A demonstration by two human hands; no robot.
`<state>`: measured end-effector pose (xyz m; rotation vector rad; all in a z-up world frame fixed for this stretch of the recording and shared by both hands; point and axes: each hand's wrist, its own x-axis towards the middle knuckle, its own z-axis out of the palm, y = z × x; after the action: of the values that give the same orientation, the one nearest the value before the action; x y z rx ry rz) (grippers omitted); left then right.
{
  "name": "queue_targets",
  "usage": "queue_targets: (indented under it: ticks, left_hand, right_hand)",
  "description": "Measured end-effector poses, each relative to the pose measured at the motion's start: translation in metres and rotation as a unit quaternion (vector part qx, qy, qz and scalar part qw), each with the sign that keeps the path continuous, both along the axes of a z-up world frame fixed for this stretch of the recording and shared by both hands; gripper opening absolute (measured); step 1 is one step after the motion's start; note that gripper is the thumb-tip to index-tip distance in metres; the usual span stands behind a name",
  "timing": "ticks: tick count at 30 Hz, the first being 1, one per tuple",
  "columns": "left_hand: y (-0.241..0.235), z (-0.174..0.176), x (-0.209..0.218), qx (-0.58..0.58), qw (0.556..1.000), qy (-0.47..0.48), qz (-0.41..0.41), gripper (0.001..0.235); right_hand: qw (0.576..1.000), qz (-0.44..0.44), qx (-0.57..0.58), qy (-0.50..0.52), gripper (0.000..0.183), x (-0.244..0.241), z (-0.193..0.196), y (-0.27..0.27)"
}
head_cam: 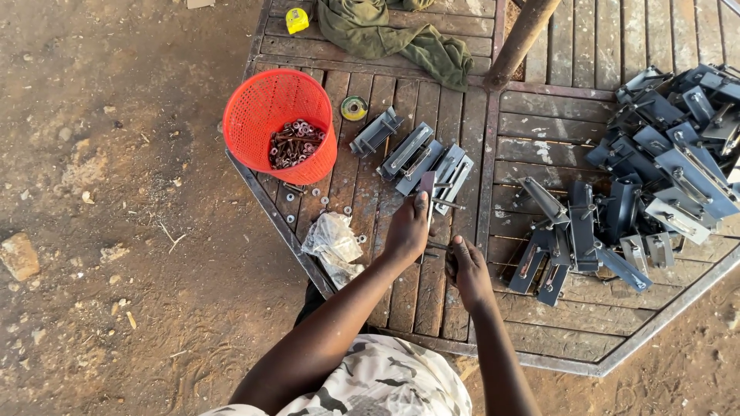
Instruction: Assembling metal brackets by manually inserting bolts into pre-drilled holes.
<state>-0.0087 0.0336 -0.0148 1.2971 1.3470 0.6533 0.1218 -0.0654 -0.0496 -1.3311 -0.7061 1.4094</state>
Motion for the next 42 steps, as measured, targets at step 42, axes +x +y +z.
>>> queue_targets:
  ticks: [42]
  left_hand:
    - [0.007,-0.013,0.004,-0.053,0.997,-0.060,0.021,0.063]
  right_hand:
    - [0.993,0.008,-0.036,-0.108,0.057,-0.002,0.050,0.009]
